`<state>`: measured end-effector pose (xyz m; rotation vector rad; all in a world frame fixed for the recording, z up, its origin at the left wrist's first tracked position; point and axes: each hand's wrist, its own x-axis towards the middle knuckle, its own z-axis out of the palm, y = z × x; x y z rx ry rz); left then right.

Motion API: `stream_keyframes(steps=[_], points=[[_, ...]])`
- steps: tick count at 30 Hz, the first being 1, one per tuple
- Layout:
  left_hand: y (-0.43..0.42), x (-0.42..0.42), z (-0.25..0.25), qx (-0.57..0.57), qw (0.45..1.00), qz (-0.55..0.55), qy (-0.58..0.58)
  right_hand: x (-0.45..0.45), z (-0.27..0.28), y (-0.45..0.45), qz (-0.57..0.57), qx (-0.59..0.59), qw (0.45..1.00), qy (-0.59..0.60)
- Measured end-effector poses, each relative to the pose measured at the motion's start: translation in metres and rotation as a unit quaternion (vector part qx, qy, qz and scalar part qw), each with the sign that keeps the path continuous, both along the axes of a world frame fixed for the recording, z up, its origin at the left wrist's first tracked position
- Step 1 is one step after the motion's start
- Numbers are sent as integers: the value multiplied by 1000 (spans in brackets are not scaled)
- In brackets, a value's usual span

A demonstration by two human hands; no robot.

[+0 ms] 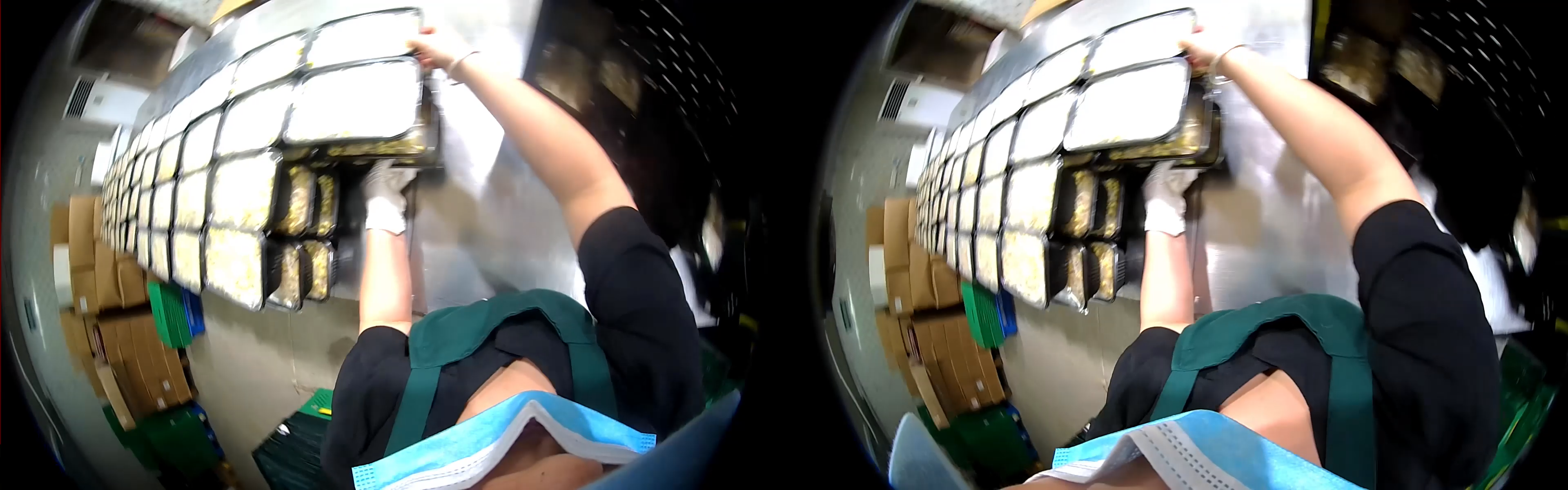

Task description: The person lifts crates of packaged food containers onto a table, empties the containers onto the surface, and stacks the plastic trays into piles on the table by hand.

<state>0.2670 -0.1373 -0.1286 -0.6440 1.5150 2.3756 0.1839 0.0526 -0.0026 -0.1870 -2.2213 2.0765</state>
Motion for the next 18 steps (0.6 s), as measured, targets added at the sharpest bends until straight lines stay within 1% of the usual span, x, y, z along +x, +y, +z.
stream_keyframes(steps=[1,2,3,4,5,7,9,10,11,13,14,15,16,17,18], points=[[-1,4,-1,34,997,-40,49,3,-13,8,4,-1,1000,15],[2,7,-1,90,991,-64,76,19,-18,15,-45,88,994,43],[1,14,-3,78,986,-104,106,40,-21,24,-90,179,978,66],[-29,-7,-43,331,927,-176,-16,70,-27,44,-126,282,943,125],[-18,40,-20,97,950,-190,226,105,-36,67,-155,383,893,179],[-2,75,1,0,975,-192,112,168,-44,122,-229,515,823,74],[27,101,8,23,967,-232,98,199,-85,157,-367,586,719,-75],[55,125,28,5,958,-244,152,205,-97,172,-345,590,715,-146],[72,128,20,26,951,-290,106,208,-98,172,-353,596,704,-157],[104,133,12,40,922,-370,108,210,-89,180,-352,510,751,-230],[111,143,12,39,917,-384,105,224,-79,189,-332,440,800,-235],[115,152,13,31,911,-397,109,245,-72,193,-333,395,835,-190],[122,159,16,26,906,-406,117,273,-65,197,-302,286,900,-133],[129,170,19,29,902,-413,118,302,-62,207,-260,175,947,-71],[131,184,21,74,889,-447,64,321,-89,220,-250,128,960,-11]])
